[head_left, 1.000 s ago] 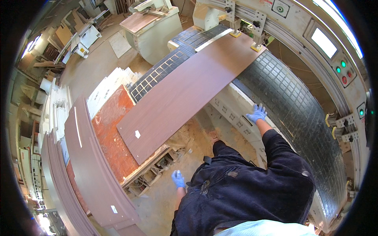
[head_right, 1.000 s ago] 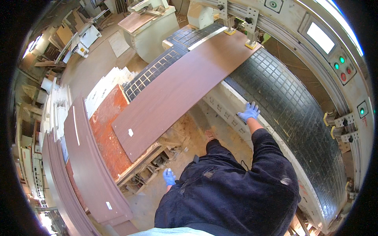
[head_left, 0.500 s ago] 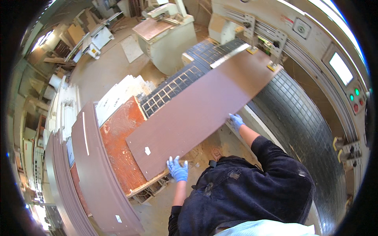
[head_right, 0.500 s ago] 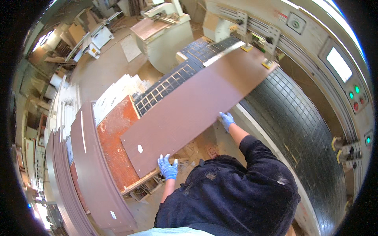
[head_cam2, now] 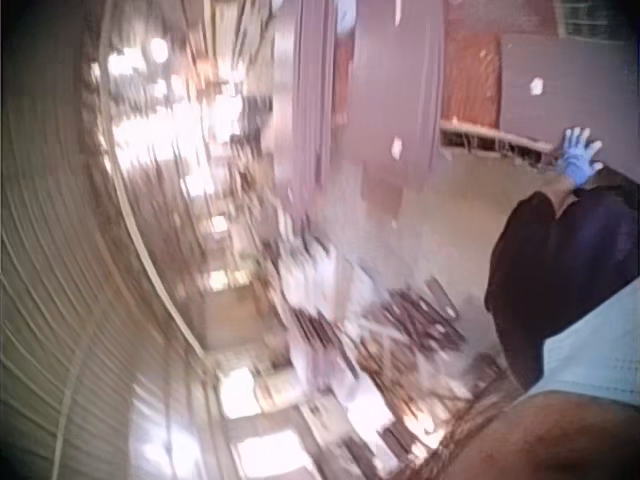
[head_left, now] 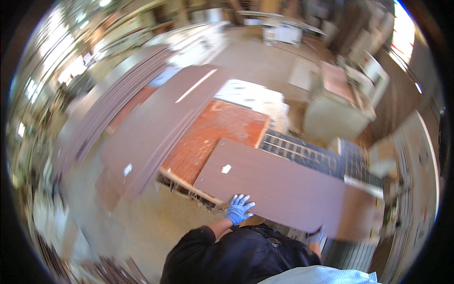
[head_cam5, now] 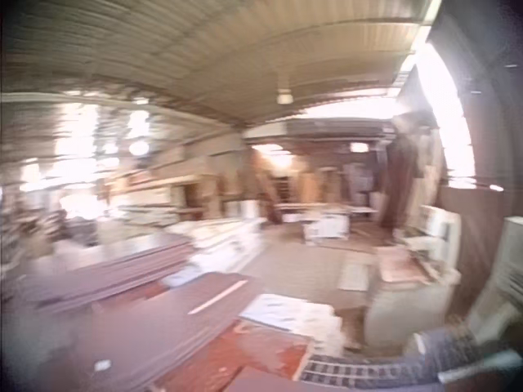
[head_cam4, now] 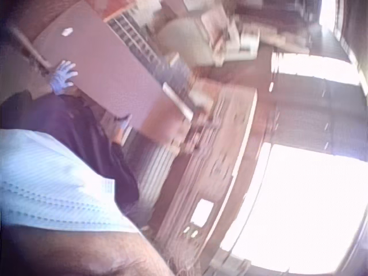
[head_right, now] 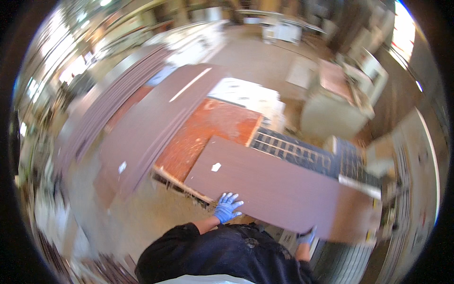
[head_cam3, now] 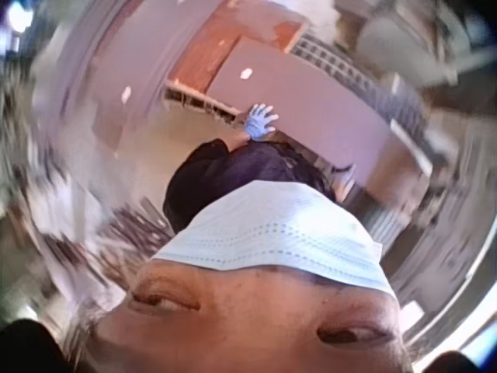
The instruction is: The person repeatedly picks up large reddish-brown wood panels, places them on a panel saw, and cuts them. After each cut, the person removes the panel and stacks it with others. The person also walks to a table and wipes the surface of a panel with a white cloth.
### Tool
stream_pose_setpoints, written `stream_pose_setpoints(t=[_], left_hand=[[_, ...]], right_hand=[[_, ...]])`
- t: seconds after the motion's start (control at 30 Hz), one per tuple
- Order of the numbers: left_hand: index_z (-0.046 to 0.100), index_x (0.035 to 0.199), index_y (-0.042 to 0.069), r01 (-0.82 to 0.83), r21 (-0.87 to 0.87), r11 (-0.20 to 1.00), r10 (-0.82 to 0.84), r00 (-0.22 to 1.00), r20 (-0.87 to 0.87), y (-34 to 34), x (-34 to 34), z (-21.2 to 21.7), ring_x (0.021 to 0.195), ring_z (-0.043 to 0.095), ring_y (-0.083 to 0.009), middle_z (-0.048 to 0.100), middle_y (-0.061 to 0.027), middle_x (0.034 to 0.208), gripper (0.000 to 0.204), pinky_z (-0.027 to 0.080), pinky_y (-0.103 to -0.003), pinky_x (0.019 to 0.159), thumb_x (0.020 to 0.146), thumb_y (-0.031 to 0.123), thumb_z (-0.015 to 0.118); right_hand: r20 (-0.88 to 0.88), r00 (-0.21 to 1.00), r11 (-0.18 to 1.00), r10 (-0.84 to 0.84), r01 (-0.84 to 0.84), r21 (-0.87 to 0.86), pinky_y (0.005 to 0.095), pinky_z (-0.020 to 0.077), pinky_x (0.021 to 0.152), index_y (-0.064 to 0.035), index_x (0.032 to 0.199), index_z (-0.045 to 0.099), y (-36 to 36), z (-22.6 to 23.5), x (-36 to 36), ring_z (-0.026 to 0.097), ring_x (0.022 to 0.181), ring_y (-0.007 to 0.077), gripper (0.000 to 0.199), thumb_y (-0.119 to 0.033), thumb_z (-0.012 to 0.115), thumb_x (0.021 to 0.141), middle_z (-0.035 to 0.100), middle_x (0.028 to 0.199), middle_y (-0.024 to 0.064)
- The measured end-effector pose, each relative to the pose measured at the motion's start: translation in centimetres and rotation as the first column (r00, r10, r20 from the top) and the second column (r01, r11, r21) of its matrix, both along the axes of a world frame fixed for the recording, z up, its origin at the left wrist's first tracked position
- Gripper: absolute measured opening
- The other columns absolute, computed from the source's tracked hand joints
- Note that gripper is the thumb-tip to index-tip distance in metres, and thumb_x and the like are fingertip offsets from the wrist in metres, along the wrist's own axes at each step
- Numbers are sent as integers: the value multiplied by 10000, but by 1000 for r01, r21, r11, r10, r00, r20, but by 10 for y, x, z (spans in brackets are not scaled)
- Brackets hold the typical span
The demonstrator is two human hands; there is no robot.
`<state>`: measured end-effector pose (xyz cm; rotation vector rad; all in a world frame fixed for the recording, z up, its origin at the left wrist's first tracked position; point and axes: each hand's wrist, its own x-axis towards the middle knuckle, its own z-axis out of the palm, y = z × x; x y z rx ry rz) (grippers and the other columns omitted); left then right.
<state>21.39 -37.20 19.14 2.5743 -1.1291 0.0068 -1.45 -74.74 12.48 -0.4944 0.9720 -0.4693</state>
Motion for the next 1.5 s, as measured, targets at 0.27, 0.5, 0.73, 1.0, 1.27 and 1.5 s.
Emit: stream_pose_setpoints(t=[0.27,0.5,0.73,1.0,1.27,1.5], left_hand=[[491,1281,319,33,214,976,-38,999,18,-10,50,9,1353,187,-370,235,-87,1477,539,97,-578,1083,784,520,552],[436,1314,207,-508,-310,804,512,856,-73,-123,161,94,1279,310,-367,276,-161,1424,597,245,-474,1061,792,438,611],[442,1286,169,-282,-332,900,188,939,-290,-113,65,105,1245,382,-361,292,-175,1415,560,367,-442,992,805,392,621],[493,1240,178,-350,-103,931,317,916,-248,50,-23,32,1217,413,-345,336,-171,1394,538,358,-421,1001,759,335,677],[507,1210,145,-440,-135,888,386,872,-302,100,-60,25,1177,448,-343,408,-153,1340,508,393,-399,967,756,274,696],[507,1196,65,-282,-253,926,128,862,-491,104,-103,5,1118,503,-313,517,-161,1217,482,405,-376,952,778,218,693]], right_hand=[[-178,975,952,131,-173,-251,432,419,934,-151,1258,500,-7,-31,17,487,1148,253,651,-641,387,844,530,1265,45],[742,471,612,477,-784,104,571,272,998,-44,1229,503,59,17,154,494,1139,325,576,-504,413,894,531,1268,117],[-833,542,-49,-113,-840,-540,402,460,893,-68,1192,539,-53,50,101,569,1033,317,507,-322,678,775,576,1177,156],[-922,87,261,-377,-945,-196,451,383,962,-140,1292,452,-68,84,-25,455,1158,347,675,-558,559,773,474,1255,178],[-962,84,297,-260,-941,-163,436,453,843,-123,1064,595,-41,76,-56,564,999,341,613,-572,691,658,593,1059,175],[-907,399,423,-131,-805,-416,361,458,695,6,884,581,37,54,-58,564,741,265,587,-519,730,670,599,800,138]])
